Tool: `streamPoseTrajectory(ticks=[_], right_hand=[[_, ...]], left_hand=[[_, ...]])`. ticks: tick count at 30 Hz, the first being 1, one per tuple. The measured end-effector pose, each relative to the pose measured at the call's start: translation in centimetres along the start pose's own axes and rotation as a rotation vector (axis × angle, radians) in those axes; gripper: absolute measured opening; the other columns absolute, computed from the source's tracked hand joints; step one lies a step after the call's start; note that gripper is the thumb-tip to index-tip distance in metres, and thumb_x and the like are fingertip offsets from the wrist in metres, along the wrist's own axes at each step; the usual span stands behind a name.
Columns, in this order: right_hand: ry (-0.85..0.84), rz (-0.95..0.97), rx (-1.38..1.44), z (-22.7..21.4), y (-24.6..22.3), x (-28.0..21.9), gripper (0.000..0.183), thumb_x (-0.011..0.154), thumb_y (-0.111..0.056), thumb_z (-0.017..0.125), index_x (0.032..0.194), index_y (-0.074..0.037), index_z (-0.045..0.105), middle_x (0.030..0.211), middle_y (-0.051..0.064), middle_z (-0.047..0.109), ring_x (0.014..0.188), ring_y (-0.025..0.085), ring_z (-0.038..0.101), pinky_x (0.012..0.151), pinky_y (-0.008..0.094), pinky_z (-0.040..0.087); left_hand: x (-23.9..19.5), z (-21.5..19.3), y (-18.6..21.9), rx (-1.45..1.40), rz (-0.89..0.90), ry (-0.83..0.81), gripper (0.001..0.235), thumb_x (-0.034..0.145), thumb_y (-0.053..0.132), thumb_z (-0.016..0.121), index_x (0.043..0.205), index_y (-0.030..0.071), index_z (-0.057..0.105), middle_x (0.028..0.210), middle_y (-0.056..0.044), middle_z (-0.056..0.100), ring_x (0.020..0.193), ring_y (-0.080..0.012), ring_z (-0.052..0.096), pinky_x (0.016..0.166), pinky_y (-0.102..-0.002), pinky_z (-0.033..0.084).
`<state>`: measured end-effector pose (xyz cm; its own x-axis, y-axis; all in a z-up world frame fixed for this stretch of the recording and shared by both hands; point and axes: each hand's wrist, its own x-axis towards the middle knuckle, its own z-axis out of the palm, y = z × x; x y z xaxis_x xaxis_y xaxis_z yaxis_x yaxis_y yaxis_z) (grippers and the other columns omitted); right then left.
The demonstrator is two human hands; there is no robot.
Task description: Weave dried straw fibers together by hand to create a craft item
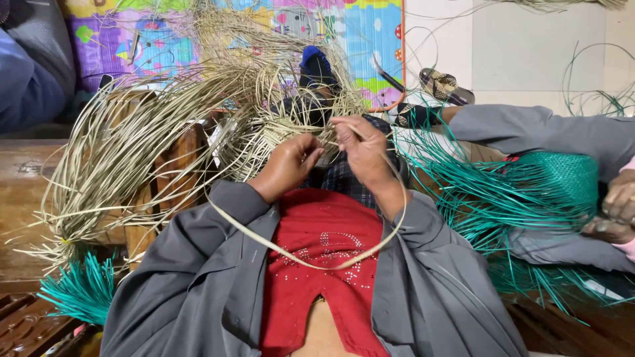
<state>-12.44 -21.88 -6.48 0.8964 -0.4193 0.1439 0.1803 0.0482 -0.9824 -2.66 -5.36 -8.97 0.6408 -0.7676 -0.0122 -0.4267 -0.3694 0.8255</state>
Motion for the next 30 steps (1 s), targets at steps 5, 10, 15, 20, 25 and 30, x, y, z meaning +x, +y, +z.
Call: streamPoseTrajectory(ticks=[5,10,15,20,25,30], right_hand=[[0.359,-0.028,0.058,-3.9,-2.2,1.8,0.016,0.110,-0.014,0.053,0.110,-0.005,0.066,0.076,0.002,0.057,0.064,0.008,0.057,0.058,0.019,0.052],[0.766,-0.168,0.127,-12.2,-4.5,0.7,0.016,0.110,-0.020,0.055,0.113,-0.006,0.063,0.074,0.005,0.052,0.062,0.012,0.055,0.054,0.024,0.046],[0.812,-0.309,0.301,-17.8,-5.0,-2.5,0.007,0.110,-0.017,0.059,0.112,-0.012,0.062,0.080,0.004,0.059,0.062,0.016,0.051,0.055,0.030,0.040],[0.465,-0.136,0.312,-17.2,-4.7,-3.4,0.006,0.106,-0.013,0.059,0.108,-0.007,0.061,0.105,0.009,0.060,0.084,0.019,0.060,0.072,0.031,0.051],[-0.216,-0.078,0.510,-14.2,-4.9,-2.7,0.005,0.093,-0.014,0.072,0.092,-0.010,0.069,0.117,0.007,0.062,0.115,0.031,0.061,0.097,0.042,0.057],[-0.582,-0.107,0.397,-8.8,-7.7,-0.3,0.006,0.090,-0.011,0.066,0.085,-0.010,0.070,0.089,0.008,0.073,0.086,0.026,0.069,0.089,0.044,0.051]], left_hand=[[-0.3,-3.3,-0.3,0.325,0.239,0.040,0.008,0.092,0.018,0.068,0.089,0.013,0.062,0.071,-0.013,0.062,0.070,-0.0390,0.066,0.063,-0.049,0.052],[-1.1,-10.1,-1.8,0.717,0.444,0.266,0.014,0.097,0.012,0.062,0.085,0.018,0.059,0.067,-0.007,0.054,0.058,-0.0328,0.059,0.055,-0.040,0.048],[-4.6,-17.4,-2.3,0.815,0.221,0.528,0.027,0.081,-0.007,0.079,0.099,0.007,0.065,0.089,-0.006,0.068,0.077,-0.0266,0.056,0.082,-0.040,0.043],[-7.6,-21.3,-3.7,0.937,0.123,0.658,0.017,0.101,-0.008,0.077,0.103,0.003,0.064,0.098,-0.013,0.068,0.087,-0.0310,0.057,0.085,-0.041,0.045],[-10.8,-25.2,-7.6,1.086,-0.020,0.787,0.017,0.106,-0.004,0.081,0.104,0.003,0.065,0.096,-0.011,0.066,0.088,-0.0275,0.057,0.088,-0.039,0.048],[-13.1,-26.7,-11.0,1.162,-0.163,0.717,0.007,0.103,0.003,0.079,0.105,0.009,0.082,0.106,-0.013,0.074,0.097,-0.0319,0.060,0.093,-0.044,0.040]])
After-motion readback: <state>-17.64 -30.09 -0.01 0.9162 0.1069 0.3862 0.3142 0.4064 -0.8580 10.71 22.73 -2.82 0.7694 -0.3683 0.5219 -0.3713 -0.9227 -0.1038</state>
